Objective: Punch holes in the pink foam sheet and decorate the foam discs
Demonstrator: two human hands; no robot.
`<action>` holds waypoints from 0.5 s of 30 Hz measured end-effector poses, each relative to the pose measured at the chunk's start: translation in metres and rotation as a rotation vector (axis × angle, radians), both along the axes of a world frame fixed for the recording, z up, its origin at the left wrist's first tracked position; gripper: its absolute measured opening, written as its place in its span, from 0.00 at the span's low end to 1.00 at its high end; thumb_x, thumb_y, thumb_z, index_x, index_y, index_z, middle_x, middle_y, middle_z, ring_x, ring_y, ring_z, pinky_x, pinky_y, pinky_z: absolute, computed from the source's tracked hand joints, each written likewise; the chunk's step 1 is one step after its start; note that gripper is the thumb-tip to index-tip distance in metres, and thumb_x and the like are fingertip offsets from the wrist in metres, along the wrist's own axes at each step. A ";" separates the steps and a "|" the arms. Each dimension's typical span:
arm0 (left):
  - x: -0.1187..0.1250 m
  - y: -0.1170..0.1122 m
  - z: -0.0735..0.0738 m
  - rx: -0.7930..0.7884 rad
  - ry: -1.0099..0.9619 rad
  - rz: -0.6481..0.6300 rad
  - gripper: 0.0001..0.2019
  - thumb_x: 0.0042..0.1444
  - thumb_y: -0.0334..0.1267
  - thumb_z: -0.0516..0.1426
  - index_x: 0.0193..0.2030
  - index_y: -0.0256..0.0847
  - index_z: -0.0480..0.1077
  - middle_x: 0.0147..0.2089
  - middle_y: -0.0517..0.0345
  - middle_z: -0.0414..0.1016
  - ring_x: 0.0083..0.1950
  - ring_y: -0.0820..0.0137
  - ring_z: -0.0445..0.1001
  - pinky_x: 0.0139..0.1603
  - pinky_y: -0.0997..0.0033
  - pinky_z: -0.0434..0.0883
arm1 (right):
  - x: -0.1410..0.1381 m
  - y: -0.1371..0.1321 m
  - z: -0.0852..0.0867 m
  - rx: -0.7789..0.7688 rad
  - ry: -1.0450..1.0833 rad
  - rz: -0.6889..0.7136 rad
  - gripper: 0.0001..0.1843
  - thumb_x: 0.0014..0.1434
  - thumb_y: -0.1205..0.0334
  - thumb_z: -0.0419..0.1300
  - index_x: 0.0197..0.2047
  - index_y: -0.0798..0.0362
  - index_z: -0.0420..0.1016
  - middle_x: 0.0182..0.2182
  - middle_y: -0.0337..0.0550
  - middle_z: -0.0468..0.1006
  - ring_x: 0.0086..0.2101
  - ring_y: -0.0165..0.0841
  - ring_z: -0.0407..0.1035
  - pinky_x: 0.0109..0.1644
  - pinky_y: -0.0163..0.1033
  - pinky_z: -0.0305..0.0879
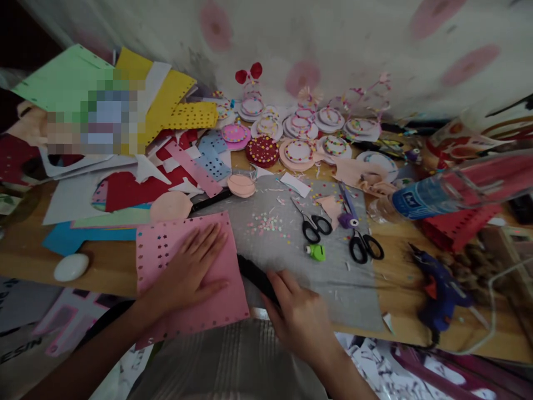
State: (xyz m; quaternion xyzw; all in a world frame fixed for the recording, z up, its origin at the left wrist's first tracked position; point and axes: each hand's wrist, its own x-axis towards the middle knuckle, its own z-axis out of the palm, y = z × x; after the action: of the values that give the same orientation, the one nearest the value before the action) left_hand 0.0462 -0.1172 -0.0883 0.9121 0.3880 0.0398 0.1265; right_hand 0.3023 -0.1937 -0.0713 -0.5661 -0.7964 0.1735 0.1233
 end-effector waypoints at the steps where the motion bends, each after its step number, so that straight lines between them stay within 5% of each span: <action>1: 0.000 0.000 0.000 -0.002 -0.002 0.000 0.41 0.61 0.59 0.47 0.72 0.33 0.40 0.74 0.42 0.41 0.74 0.52 0.38 0.70 0.47 0.41 | 0.000 0.001 0.000 0.010 -0.003 0.000 0.14 0.66 0.61 0.50 0.53 0.55 0.65 0.40 0.47 0.76 0.32 0.35 0.75 0.28 0.36 0.71; 15: 0.001 0.001 0.000 -0.026 0.005 0.007 0.42 0.61 0.59 0.47 0.72 0.33 0.40 0.74 0.41 0.41 0.73 0.51 0.39 0.70 0.46 0.40 | -0.008 0.023 -0.008 0.129 -0.127 0.007 0.16 0.67 0.59 0.50 0.54 0.57 0.68 0.40 0.47 0.78 0.30 0.33 0.74 0.27 0.36 0.66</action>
State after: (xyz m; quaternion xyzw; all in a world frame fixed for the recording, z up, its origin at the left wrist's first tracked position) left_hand 0.0468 -0.1161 -0.0888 0.9090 0.3920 0.0331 0.1374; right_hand 0.2941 -0.1704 -0.0798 -0.5640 -0.8141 0.0862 0.1082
